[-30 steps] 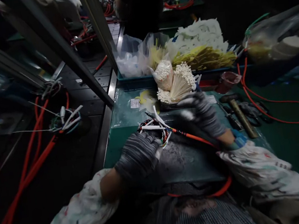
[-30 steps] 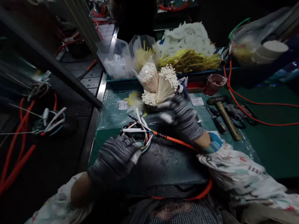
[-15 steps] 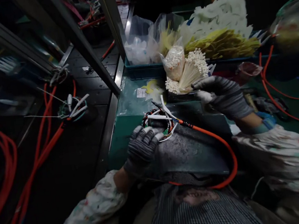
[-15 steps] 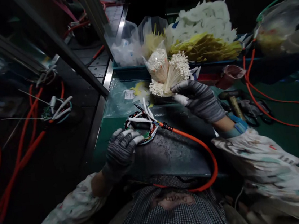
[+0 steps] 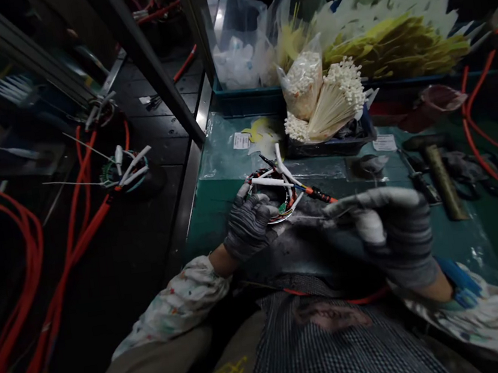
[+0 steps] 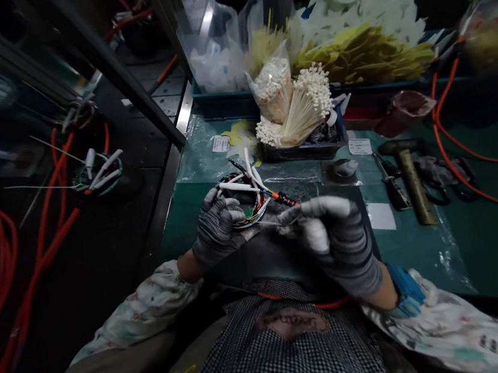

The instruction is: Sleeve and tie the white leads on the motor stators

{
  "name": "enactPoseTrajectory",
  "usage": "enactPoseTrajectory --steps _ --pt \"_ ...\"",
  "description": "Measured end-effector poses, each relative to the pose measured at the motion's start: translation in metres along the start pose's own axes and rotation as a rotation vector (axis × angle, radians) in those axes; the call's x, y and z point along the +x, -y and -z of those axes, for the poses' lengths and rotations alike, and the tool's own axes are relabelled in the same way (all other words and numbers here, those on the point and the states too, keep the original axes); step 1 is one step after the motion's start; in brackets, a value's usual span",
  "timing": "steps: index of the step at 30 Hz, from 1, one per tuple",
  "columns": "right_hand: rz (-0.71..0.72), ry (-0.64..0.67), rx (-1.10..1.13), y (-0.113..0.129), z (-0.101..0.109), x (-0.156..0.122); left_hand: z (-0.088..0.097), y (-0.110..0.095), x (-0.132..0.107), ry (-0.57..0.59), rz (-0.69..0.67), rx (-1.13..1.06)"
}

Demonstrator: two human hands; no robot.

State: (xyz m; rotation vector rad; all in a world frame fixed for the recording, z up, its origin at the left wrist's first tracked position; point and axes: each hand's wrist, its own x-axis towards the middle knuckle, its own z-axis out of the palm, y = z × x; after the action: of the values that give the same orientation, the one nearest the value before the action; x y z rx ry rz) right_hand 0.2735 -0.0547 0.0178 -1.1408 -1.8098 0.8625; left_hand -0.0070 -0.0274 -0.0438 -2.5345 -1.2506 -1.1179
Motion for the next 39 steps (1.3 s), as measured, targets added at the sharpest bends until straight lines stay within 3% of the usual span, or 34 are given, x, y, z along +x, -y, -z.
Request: enactPoseTrajectory --steps 3,6,11,15,18,21,23,28,31,34,39 --pt "-0.14 0.193 0.194 0.016 0.0 -0.017 0.003 -0.002 0.001 0.017 0.002 -0.015" --pt "-0.132 0.383 0.104 0.023 -0.01 -0.018 0.003 -0.002 0.003 0.003 -0.013 -0.014" --pt "0.052 0.211 -0.059 0.001 -0.042 0.028 0.006 0.001 0.006 0.127 0.033 -0.111" --pt "0.299 0.024 -0.178 -0.006 -0.03 0.058 0.006 0.002 0.007 0.08 0.013 -0.11" --pt "0.445 0.17 -0.24 0.0 -0.008 0.049 0.003 0.003 0.005 0.05 -0.003 -0.104" --pt "0.596 0.332 -0.226 0.007 -0.003 0.033 0.0 0.003 0.002 0.074 0.005 -0.074" --pt "0.597 0.35 -0.233 0.011 -0.01 0.03 0.0 0.003 0.002 0.058 -0.001 -0.07" --pt "0.364 0.352 0.031 0.015 -0.02 0.037 0.005 0.001 0.007 0.05 0.016 -0.136" --pt "0.451 0.302 0.07 0.017 -0.013 0.04 0.007 -0.001 0.009 0.075 0.035 -0.133" --pt "0.504 0.359 0.002 0.012 -0.013 0.042 0.006 -0.001 0.009 0.079 0.043 -0.154" --pt "0.545 0.38 -0.219 -0.019 -0.032 0.038 0.004 0.003 0.006 0.067 0.008 -0.149"
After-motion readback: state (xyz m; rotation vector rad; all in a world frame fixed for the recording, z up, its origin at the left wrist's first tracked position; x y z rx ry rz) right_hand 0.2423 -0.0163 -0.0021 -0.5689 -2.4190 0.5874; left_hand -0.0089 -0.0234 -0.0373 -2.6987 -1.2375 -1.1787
